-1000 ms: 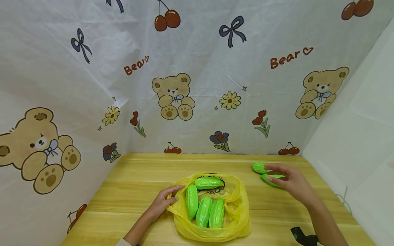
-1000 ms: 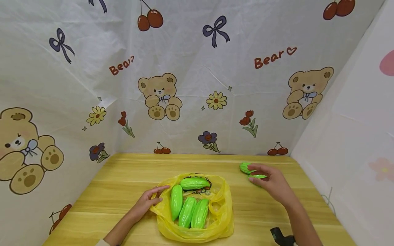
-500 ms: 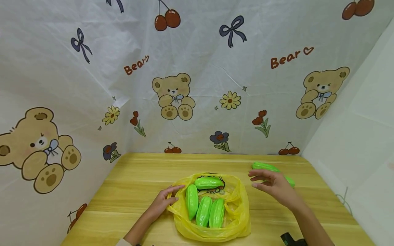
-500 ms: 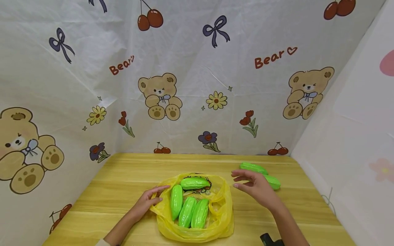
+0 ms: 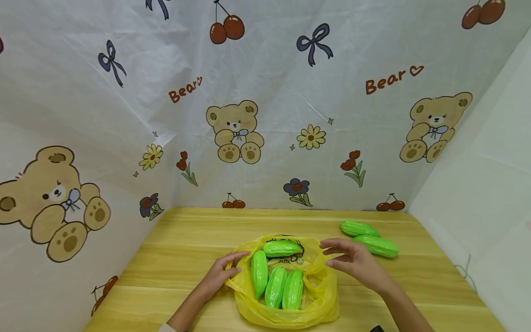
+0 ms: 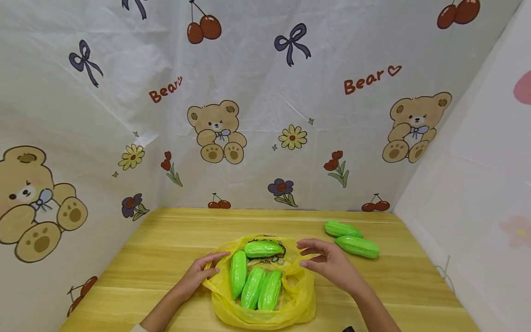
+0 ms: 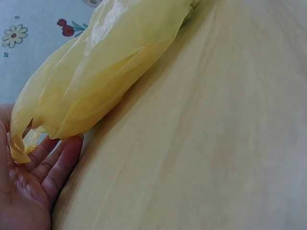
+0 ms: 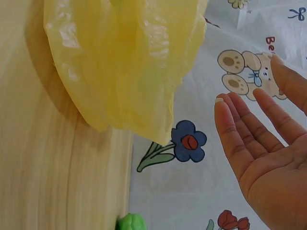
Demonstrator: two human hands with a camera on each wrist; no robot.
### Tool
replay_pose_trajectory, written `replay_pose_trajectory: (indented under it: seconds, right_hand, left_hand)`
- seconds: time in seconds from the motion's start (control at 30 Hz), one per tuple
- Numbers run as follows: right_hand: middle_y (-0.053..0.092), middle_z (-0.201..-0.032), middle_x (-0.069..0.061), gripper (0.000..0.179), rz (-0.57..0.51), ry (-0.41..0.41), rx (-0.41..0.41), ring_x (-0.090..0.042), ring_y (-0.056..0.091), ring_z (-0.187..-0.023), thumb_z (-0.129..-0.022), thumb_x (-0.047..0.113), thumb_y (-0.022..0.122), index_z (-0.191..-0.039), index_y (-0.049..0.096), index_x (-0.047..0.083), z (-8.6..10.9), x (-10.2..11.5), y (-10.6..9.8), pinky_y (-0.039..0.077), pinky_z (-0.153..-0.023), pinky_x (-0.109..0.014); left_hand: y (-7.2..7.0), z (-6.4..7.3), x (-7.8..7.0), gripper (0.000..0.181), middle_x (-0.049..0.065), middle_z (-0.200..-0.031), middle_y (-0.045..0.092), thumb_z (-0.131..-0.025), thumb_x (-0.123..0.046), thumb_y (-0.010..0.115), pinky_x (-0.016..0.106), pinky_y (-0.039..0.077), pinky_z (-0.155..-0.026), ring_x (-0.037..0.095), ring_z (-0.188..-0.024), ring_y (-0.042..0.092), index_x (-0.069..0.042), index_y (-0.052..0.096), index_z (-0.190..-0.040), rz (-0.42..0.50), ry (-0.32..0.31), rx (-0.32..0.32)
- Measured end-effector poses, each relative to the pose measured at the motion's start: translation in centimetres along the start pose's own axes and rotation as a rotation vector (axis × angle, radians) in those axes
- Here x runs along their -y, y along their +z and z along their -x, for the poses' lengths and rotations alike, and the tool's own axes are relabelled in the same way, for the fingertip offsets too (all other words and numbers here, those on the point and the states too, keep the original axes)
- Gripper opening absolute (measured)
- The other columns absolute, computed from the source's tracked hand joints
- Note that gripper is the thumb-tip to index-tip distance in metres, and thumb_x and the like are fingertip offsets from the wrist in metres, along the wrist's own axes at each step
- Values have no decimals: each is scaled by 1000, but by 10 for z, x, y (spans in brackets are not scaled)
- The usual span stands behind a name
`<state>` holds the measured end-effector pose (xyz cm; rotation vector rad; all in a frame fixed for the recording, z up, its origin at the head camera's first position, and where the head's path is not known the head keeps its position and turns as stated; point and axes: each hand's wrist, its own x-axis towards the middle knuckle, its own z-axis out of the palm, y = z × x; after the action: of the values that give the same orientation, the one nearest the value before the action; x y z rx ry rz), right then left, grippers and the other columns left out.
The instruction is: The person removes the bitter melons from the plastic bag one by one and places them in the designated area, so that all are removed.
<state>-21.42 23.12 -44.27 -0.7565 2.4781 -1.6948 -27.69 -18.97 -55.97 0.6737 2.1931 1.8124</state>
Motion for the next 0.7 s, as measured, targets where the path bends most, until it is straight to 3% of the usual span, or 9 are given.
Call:
replay_pose_trajectory:
  seconds: [0.17,0.33,0.43,0.5,0.57,0.7]
  right_hand:
    - [59,-136,-23,43,-12,37,25,-22,64,-114,-96,18,71,-136,61,5,-2,-1,9,55,-89,-31]
    - [60,-136,-19,43,-32,37,61,-21,63,-116,-96,18,71,-136,61,6,-5,-2,15,55,-91,-31]
    - [60,-136,-19,43,-32,32,84,-22,63,-117,-96,18,71,-136,61,6,-5,-2,17,54,-92,-30]
    - [60,-136,-18,43,-28,28,99,-21,63,-117,-96,18,71,-135,62,6,-4,-3,19,54,-92,-31]
    - [60,-136,-18,43,-31,21,115,-20,63,-117,-95,18,72,-135,62,6,-3,-4,20,54,-93,-34]
    - [61,-136,-17,44,-36,6,149,-18,62,-118,-95,17,72,-136,61,6,-5,-6,25,53,-96,-41]
  left_hand:
    - [-1,1,-1,49,2,-154,49,-98,-8,60,68,-1,-115,40,-154,3,-22,60,-144,-7,4,-2]
    - [-4,0,-3,48,3,-151,52,-98,-7,61,68,0,-116,39,-154,6,-22,60,-143,-22,13,-16]
    - [-4,0,-1,48,4,-131,63,-97,-7,62,67,5,-117,38,-151,16,-22,61,-142,-42,11,-29]
    - [-2,0,-1,48,4,-107,62,-97,-8,63,59,21,-115,34,-140,35,-22,62,-142,-57,12,-31]
    - [0,0,0,48,4,-89,53,-97,-9,63,47,34,-105,26,-119,48,-21,61,-143,-64,13,-30]
    - [0,1,1,47,3,-81,44,-97,-8,62,32,38,-86,18,-93,49,-17,60,-143,-59,25,-30]
